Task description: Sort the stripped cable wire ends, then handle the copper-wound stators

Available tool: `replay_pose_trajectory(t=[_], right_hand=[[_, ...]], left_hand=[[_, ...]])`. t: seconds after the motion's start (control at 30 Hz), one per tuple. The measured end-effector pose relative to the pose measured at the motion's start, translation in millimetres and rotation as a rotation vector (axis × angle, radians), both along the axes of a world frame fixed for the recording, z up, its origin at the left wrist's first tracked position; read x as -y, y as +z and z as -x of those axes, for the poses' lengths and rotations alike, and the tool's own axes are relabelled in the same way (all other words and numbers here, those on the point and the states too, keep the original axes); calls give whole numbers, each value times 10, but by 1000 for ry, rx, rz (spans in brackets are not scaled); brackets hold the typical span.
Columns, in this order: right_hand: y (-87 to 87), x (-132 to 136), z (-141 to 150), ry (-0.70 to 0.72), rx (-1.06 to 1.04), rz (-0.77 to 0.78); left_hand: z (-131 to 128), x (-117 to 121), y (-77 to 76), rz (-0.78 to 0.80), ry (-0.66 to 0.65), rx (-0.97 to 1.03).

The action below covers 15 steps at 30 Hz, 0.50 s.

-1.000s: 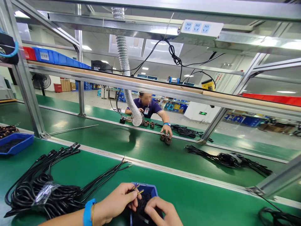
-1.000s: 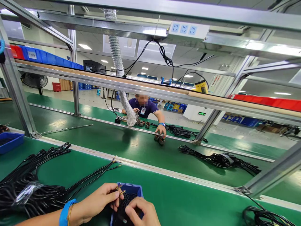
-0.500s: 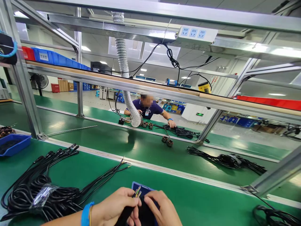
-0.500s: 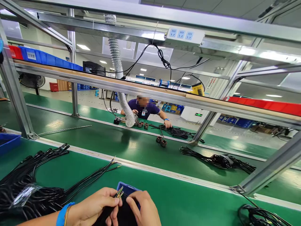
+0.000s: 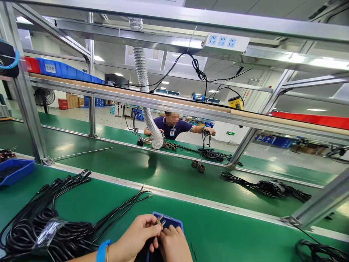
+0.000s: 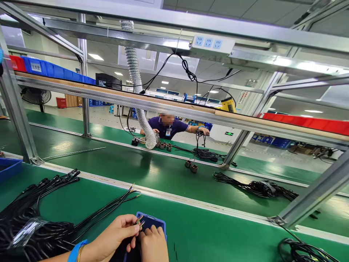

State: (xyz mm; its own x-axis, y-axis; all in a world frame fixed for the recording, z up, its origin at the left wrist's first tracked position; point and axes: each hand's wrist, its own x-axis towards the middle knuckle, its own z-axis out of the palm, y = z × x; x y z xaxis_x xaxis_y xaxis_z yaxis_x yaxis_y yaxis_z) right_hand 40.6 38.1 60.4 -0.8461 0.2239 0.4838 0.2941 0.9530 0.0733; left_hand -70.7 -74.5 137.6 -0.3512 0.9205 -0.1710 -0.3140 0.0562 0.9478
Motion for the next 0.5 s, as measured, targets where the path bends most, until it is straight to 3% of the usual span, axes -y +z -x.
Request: replay_pose_trajectory(t=[0.17,0.37,0.5], right_hand=[[77,-103,-216,47,-30,89],[303,-92,-350,224,-287,440],[402,-104,-403,227,-427,375]], left_hand=[[4,-11,-48,68,-18,-137],[12,4,-70,103,-36,-198],[22,-7,-83,109,-31,-202]])
